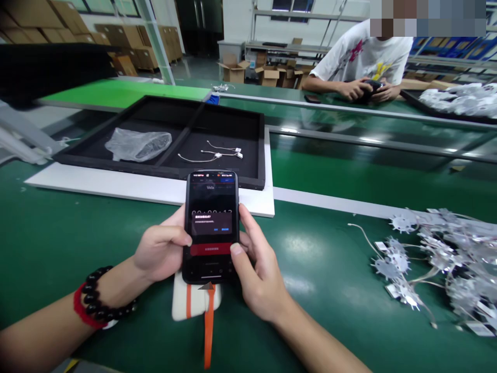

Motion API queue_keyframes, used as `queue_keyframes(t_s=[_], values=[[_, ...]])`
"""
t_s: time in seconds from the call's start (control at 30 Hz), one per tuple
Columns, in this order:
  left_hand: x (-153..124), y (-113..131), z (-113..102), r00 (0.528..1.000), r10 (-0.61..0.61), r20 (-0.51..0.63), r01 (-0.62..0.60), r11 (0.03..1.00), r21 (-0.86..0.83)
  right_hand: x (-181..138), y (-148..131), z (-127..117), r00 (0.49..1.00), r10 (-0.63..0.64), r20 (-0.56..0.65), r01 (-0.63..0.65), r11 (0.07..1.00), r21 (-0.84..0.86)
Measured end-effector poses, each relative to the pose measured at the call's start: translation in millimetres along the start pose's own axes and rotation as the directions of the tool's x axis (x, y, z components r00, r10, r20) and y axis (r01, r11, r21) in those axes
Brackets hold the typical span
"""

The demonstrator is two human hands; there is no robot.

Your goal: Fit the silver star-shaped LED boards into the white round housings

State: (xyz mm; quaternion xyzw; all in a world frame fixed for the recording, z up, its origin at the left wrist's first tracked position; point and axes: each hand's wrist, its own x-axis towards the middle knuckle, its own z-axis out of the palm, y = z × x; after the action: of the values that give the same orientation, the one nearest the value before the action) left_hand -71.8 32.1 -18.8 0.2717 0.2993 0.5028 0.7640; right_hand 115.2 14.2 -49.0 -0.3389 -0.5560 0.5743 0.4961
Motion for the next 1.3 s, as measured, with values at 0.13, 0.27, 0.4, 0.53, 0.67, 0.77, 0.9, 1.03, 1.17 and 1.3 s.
queue_keyframes(t_s=[0.13,0.27,0.4,0.53,0.67,0.77,0.9,1.03,1.17,1.3], values=[[0.0,0.9,1.5,1.000,-0.008,0.004,0.008,1.000,0.003,14.4,-4.2,6.0,0.965,0.077,-0.251,-0.100,0.992,-0.081],[0.4,0.8,3.1,1.000,-0.015,0.009,0.015,1.000,0.014,22.2,-10.4,9.6,0.949,0.113,-0.296,-0.145,0.985,-0.089],[1.1,0.1,3.8,1.000,-0.013,0.002,0.013,1.000,0.024,21.7,-14.0,8.9,0.954,0.101,-0.281,-0.119,0.992,-0.048],[0.6,0.0,2.1,1.000,-0.014,-0.016,0.015,0.999,0.035,20.4,-13.8,7.3,0.958,0.088,-0.275,-0.104,0.994,-0.044],[-0.6,0.2,1.4,0.999,-0.011,-0.036,0.013,0.999,0.046,18.2,-9.7,4.4,0.968,0.029,-0.251,-0.049,0.996,-0.074],[-0.1,-0.1,1.7,0.999,-0.013,-0.032,0.014,0.999,0.039,14.6,-5.9,1.0,0.980,-0.017,-0.197,-0.001,0.996,-0.088],[1.5,-0.3,1.5,1.000,-0.022,-0.020,0.023,0.999,0.032,9.6,-2.9,-3.2,0.994,-0.050,-0.100,0.037,0.991,-0.128],[0.5,-0.1,1.7,0.999,-0.035,-0.008,0.035,0.999,0.026,8.3,-2.0,-7.3,0.994,-0.085,-0.066,0.072,0.980,-0.187],[-0.4,0.5,3.3,0.999,-0.030,-0.018,0.030,0.999,0.016,8.3,-1.1,-9.7,0.987,-0.162,-0.006,0.156,0.958,-0.240],[0.9,1.0,4.3,0.999,-0.030,-0.026,0.031,0.999,0.009,7.0,1.0,-4.8,0.997,-0.063,-0.055,0.053,0.984,-0.171]])
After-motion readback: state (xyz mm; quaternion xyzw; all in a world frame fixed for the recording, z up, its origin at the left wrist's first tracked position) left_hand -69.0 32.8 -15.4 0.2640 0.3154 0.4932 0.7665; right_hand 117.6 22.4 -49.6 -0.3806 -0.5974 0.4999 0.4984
